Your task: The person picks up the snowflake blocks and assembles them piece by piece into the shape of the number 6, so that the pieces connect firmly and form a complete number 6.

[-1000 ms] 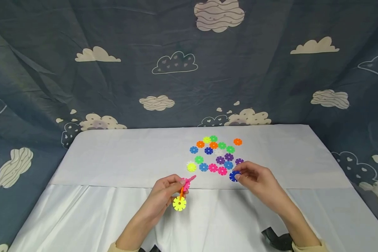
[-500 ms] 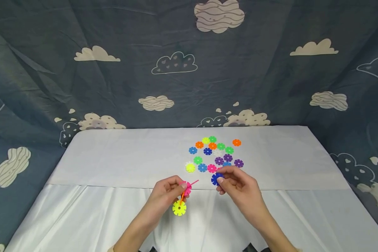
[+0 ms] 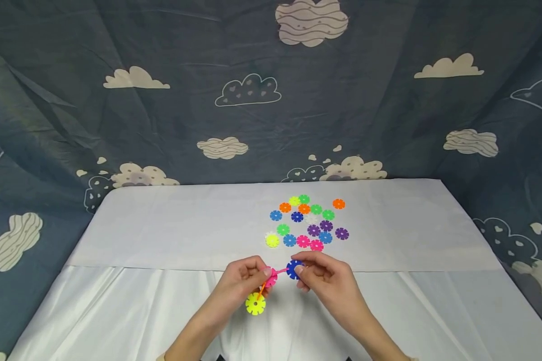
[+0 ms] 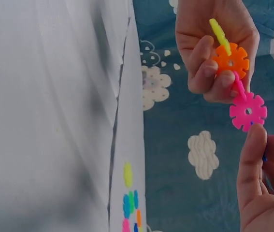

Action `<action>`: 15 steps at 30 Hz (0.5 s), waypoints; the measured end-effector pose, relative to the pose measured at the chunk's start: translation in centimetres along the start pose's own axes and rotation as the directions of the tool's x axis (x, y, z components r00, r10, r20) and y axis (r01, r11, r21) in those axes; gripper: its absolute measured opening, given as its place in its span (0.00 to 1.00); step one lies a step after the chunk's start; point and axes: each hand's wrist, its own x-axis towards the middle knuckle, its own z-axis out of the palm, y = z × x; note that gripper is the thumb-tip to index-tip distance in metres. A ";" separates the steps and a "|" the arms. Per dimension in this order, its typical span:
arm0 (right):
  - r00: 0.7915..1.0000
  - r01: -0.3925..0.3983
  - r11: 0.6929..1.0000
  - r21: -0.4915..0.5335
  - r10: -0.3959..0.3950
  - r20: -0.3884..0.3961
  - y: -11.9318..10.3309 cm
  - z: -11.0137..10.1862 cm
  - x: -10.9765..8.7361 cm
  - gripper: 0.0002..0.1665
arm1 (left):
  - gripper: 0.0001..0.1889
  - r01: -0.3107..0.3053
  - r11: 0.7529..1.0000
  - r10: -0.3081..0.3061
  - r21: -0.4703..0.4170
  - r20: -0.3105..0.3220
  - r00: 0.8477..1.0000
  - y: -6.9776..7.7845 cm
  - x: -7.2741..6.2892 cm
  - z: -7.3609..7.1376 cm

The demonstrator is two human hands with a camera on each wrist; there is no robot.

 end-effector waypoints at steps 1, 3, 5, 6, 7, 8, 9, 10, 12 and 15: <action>1.000 -0.004 1.000 0.000 0.004 0.010 0.0 0.0 0.0 0.12 | 0.13 -0.004 1.000 0.004 0.013 0.008 1.000 0.0 0.0 -0.1; 0.999 -0.010 1.000 -0.004 0.010 0.038 0.2 0.1 0.1 0.12 | 0.13 -0.010 0.999 0.009 0.050 0.027 1.000 0.0 0.0 -0.3; 0.997 -0.011 1.000 -0.008 0.011 0.072 0.3 0.1 0.2 0.11 | 0.12 -0.018 0.995 0.013 0.098 0.049 0.999 0.0 -0.1 -0.6; 0.996 -0.014 1.000 -0.012 0.016 0.089 0.4 0.1 0.2 0.11 | 0.11 -0.020 0.993 0.013 0.120 0.062 0.998 0.0 -0.1 -0.7; 0.994 -0.013 1.000 -0.015 0.014 0.104 0.5 0.1 0.3 0.11 | 0.11 -0.026 0.990 0.016 0.140 0.075 0.997 0.1 -0.1 -0.8; 0.993 -0.011 1.000 -0.020 0.013 0.116 0.5 0.1 0.3 0.10 | 0.11 -0.028 0.988 0.015 0.152 0.086 0.996 0.1 0.0 -0.9; 0.992 -0.010 1.000 -0.027 0.013 0.122 0.6 0.1 0.3 0.10 | 0.10 -0.032 0.986 0.017 0.165 0.094 0.995 0.1 0.0 -1.0; 0.992 0.000 0.999 -0.034 0.005 0.126 0.6 0.1 0.3 0.09 | 0.10 -0.034 0.985 0.017 0.166 0.102 0.995 0.0 0.1 -1.0; 0.992 0.022 0.999 -0.044 -0.016 0.122 0.8 0.1 0.3 0.09 | 0.10 -0.038 0.987 0.021 0.159 0.109 0.994 -0.2 0.2 -1.1; 0.994 0.063 0.997 -0.046 -0.058 0.094 1.2 0.3 0.2 0.08 | 0.11 -0.042 0.990 0.028 0.132 0.105 0.994 -0.6 0.5 -1.0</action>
